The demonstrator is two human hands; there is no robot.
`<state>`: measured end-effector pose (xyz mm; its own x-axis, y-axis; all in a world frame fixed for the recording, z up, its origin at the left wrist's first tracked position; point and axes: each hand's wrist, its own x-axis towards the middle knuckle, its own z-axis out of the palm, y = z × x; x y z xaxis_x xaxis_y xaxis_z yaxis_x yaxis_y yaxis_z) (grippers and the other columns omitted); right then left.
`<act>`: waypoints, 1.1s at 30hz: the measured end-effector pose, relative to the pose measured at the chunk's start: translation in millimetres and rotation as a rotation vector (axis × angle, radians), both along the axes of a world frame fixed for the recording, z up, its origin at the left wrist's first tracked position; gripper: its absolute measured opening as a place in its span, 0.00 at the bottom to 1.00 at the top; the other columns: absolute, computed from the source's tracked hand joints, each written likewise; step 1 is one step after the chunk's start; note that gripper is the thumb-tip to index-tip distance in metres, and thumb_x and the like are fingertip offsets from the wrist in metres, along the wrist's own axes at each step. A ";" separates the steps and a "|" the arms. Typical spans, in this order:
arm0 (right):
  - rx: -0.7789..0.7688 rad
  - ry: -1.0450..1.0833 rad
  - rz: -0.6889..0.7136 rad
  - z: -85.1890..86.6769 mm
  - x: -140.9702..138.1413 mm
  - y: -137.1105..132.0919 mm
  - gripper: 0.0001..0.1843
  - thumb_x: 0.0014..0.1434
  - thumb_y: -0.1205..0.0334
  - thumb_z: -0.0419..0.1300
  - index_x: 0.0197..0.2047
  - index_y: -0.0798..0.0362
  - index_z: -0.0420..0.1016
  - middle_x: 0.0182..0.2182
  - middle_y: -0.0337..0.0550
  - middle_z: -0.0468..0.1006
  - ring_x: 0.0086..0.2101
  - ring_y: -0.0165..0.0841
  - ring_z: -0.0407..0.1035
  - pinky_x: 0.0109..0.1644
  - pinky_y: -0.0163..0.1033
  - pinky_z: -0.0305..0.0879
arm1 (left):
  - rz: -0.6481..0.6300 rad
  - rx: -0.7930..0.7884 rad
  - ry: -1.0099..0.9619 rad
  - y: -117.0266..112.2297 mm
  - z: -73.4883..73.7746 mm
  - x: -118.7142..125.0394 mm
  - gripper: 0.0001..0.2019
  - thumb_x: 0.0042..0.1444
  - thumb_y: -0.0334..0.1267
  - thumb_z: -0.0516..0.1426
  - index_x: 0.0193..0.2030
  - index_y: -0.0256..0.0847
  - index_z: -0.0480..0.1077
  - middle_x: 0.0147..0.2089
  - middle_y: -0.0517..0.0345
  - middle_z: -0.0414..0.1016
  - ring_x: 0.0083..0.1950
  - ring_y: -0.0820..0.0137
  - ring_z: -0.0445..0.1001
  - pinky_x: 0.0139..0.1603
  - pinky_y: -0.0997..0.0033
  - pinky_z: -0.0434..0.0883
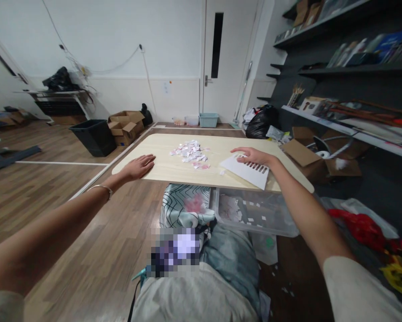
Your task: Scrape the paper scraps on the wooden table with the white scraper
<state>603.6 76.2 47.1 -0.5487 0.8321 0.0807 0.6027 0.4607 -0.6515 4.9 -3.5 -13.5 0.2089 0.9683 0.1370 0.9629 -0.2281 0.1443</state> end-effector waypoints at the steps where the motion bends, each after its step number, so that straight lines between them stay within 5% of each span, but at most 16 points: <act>1: -0.015 0.001 0.014 -1.1 0.9 1.5 0.52 0.53 0.25 0.76 0.69 0.56 0.89 0.57 0.55 0.91 0.49 0.44 0.84 0.59 0.46 0.81 | 0.006 0.007 -0.001 -2.1 -0.7 -6.8 0.42 0.77 0.58 0.44 0.84 0.35 0.75 0.87 0.40 0.73 0.90 0.51 0.68 0.92 0.53 0.61; 10: -0.167 -0.028 0.152 -3.1 9.7 7.2 0.43 0.53 0.32 0.79 0.63 0.52 0.91 0.46 0.45 0.91 0.37 0.36 0.80 0.43 0.37 0.76 | 0.050 0.029 -0.050 -6.9 1.0 -8.7 0.44 0.72 0.64 0.45 0.81 0.39 0.77 0.85 0.42 0.76 0.88 0.52 0.71 0.90 0.55 0.63; 16: -0.119 0.103 -0.007 -10.3 8.3 0.2 0.45 0.53 0.34 0.78 0.67 0.54 0.87 0.48 0.48 0.92 0.38 0.37 0.81 0.46 0.40 0.79 | 0.110 0.045 -0.091 -13.3 3.1 -2.4 0.43 0.71 0.63 0.46 0.79 0.40 0.79 0.84 0.42 0.77 0.86 0.51 0.73 0.89 0.56 0.65; 20: -0.192 0.215 -0.066 -6.4 3.5 -8.4 0.38 0.50 0.37 0.80 0.57 0.53 0.89 0.37 0.42 0.90 0.31 0.34 0.78 0.38 0.38 0.74 | 0.143 0.066 -0.141 -16.4 6.1 1.5 0.37 0.71 0.62 0.50 0.75 0.47 0.82 0.81 0.48 0.81 0.84 0.51 0.75 0.86 0.56 0.69; 25: -0.366 0.212 -0.014 6.5 10.8 -30.5 0.35 0.44 0.36 0.85 0.47 0.53 0.90 0.26 0.38 0.83 0.24 0.31 0.71 0.30 0.36 0.65 | 0.143 0.059 -0.149 -17.2 5.4 2.4 0.38 0.71 0.62 0.49 0.75 0.47 0.82 0.81 0.48 0.81 0.84 0.52 0.75 0.86 0.57 0.69; 33: -0.182 0.091 -0.159 17.7 32.4 -89.8 0.34 0.50 0.36 0.79 0.50 0.55 0.94 0.35 0.48 0.90 0.31 0.39 0.81 0.36 0.41 0.75 | 0.133 0.075 -0.154 -10.8 -2.4 -2.5 0.37 0.72 0.61 0.50 0.76 0.47 0.82 0.83 0.49 0.80 0.83 0.51 0.75 0.85 0.58 0.68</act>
<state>636.0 -13.6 64.8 -0.4071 0.9127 -0.0354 0.5930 0.2346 -0.7703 2.4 -14.3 -16.0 0.0509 0.9719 0.2300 0.9531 -0.1161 0.2796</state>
